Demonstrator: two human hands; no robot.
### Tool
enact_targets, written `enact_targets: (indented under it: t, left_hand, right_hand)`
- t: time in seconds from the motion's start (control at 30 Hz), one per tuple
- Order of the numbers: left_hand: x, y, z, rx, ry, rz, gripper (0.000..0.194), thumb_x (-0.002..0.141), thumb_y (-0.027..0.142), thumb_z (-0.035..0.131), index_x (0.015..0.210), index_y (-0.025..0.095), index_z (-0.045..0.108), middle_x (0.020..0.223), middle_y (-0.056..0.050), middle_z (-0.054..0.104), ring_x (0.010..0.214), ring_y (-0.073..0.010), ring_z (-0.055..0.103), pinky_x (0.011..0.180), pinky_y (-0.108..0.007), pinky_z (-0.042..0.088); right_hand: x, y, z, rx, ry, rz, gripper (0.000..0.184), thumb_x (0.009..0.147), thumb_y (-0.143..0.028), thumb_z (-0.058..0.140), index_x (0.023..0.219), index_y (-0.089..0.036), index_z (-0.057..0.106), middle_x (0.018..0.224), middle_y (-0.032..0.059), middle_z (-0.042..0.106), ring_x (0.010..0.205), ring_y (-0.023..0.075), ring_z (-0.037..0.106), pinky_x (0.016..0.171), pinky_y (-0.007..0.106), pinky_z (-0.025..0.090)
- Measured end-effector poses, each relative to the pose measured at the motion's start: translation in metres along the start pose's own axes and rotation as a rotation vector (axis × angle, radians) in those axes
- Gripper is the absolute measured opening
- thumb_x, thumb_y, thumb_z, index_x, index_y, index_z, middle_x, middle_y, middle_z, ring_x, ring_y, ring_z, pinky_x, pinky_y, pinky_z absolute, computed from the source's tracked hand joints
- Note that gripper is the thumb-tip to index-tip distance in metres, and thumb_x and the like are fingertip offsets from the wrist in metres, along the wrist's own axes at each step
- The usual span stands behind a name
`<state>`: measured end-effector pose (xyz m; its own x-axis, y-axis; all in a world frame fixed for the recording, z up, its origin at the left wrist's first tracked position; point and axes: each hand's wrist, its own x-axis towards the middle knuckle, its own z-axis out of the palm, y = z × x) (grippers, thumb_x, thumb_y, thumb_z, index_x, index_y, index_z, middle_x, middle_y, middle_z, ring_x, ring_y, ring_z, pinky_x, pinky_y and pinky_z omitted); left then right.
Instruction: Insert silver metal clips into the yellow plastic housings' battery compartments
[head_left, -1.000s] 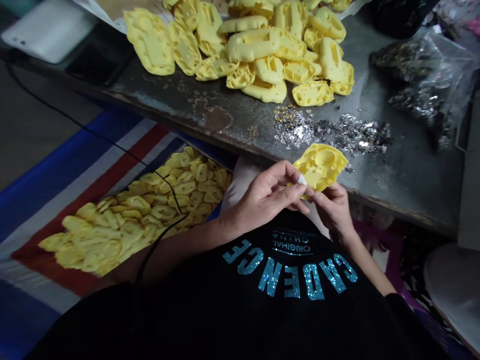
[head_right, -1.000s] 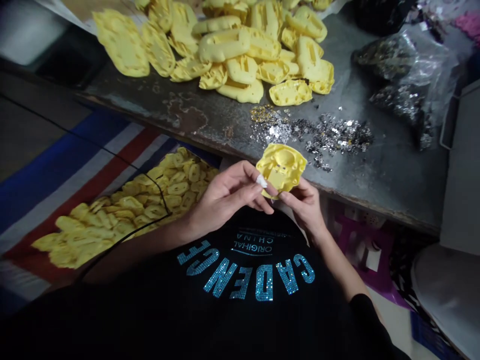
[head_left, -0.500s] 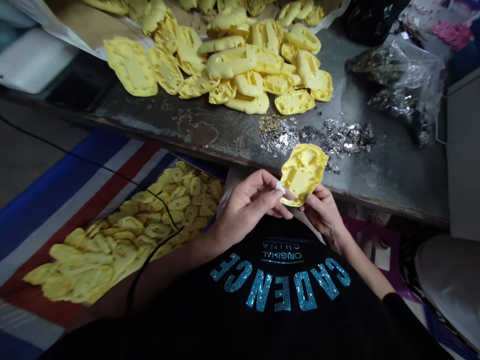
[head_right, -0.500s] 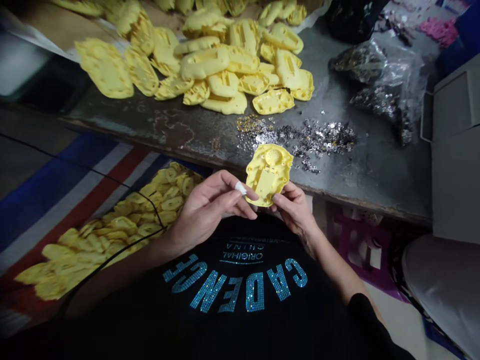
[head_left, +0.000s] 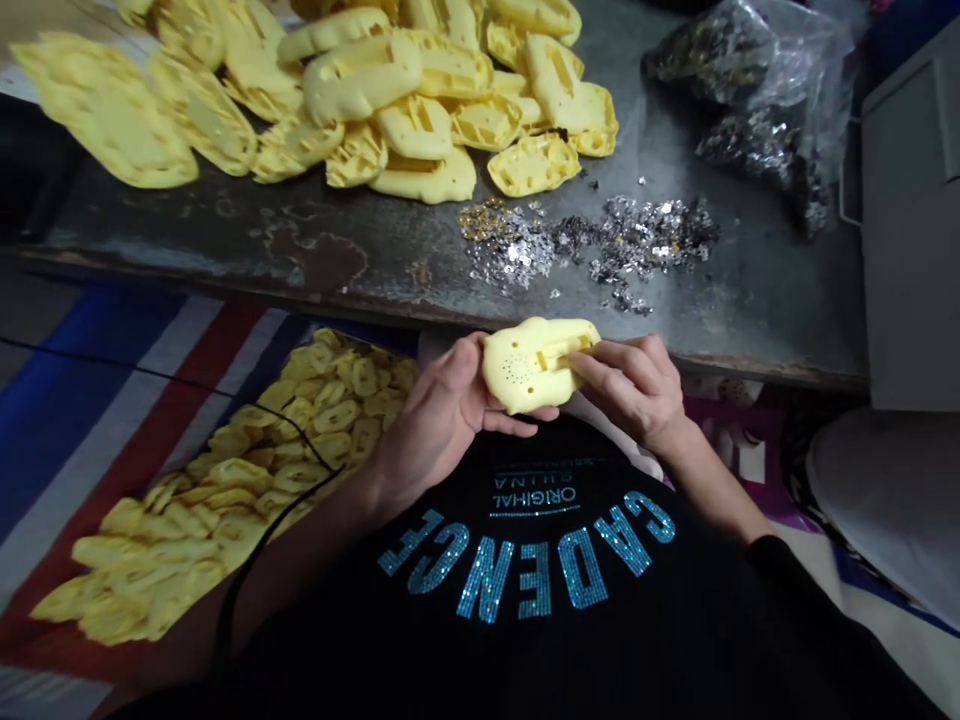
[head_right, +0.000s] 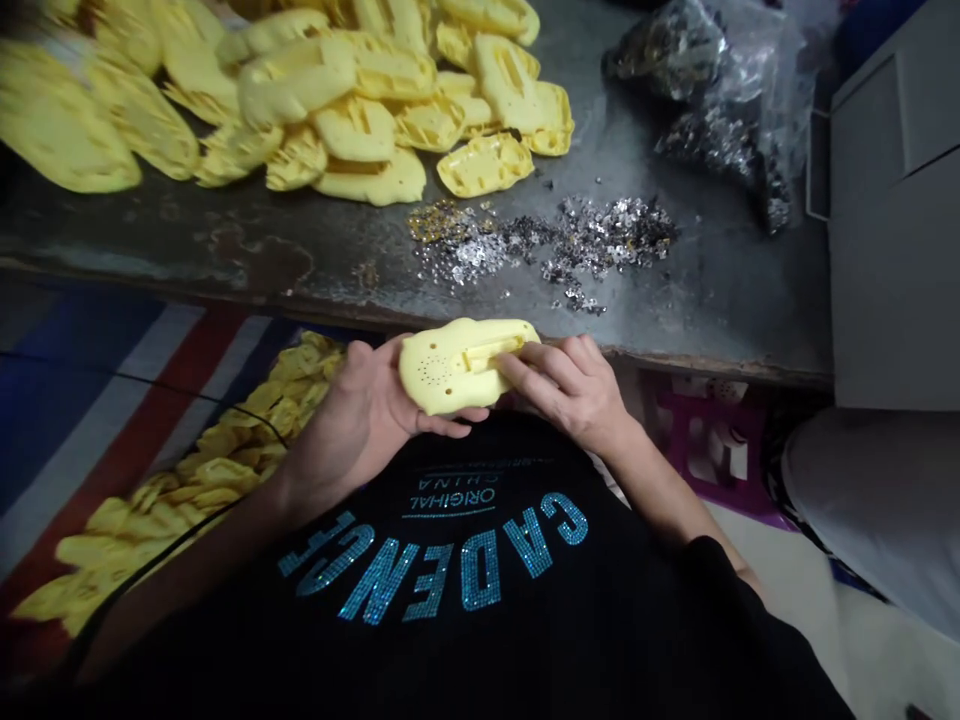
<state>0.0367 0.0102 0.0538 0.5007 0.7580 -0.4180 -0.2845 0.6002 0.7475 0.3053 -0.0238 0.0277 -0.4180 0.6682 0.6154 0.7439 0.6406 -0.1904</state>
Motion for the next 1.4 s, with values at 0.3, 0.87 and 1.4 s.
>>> enact_targets:
  t: [0.3,0.87,1.4]
  left_hand:
    - [0.005,0.001,0.009,0.126,0.047,-0.018,0.049,0.095,0.041,0.092,0.121,0.021,0.057,0.118,-0.009,0.088,0.079,-0.0223,0.09,0.062,-0.023,0.07]
    - [0.013,0.012,-0.005,0.158,0.251,-0.119,0.038,0.097,0.03,0.084,0.124,0.022,0.059,0.114,-0.004,0.091,0.08,-0.0246,0.09,0.069,-0.03,0.074]
    - [0.031,0.014,0.002,0.131,0.146,-0.279,0.036,0.092,0.034,0.085,0.109,0.022,0.056,0.102,-0.005,0.092,0.069,-0.0283,0.088,0.056,-0.03,0.068]
  right_hand:
    - [-0.028,0.012,-0.01,0.037,-0.029,0.114,0.05,0.109,-0.039,0.085,0.157,-0.039,0.071,0.123,0.0045,0.087,0.104,0.0278,0.077,0.088,0.044,0.057]
    - [-0.019,0.084,-0.004,-0.065,-0.258,0.652,0.014,0.105,-0.037,0.076,0.112,-0.03,0.086,0.104,0.004,0.082,0.106,0.031,0.071,0.098,0.048,0.049]
    - [-0.041,0.112,-0.042,0.11,-0.114,0.798,0.022,0.109,-0.041,0.074,0.118,-0.028,0.088,0.109,0.005,0.088,0.1,0.0253,0.08,0.094,0.041,0.057]
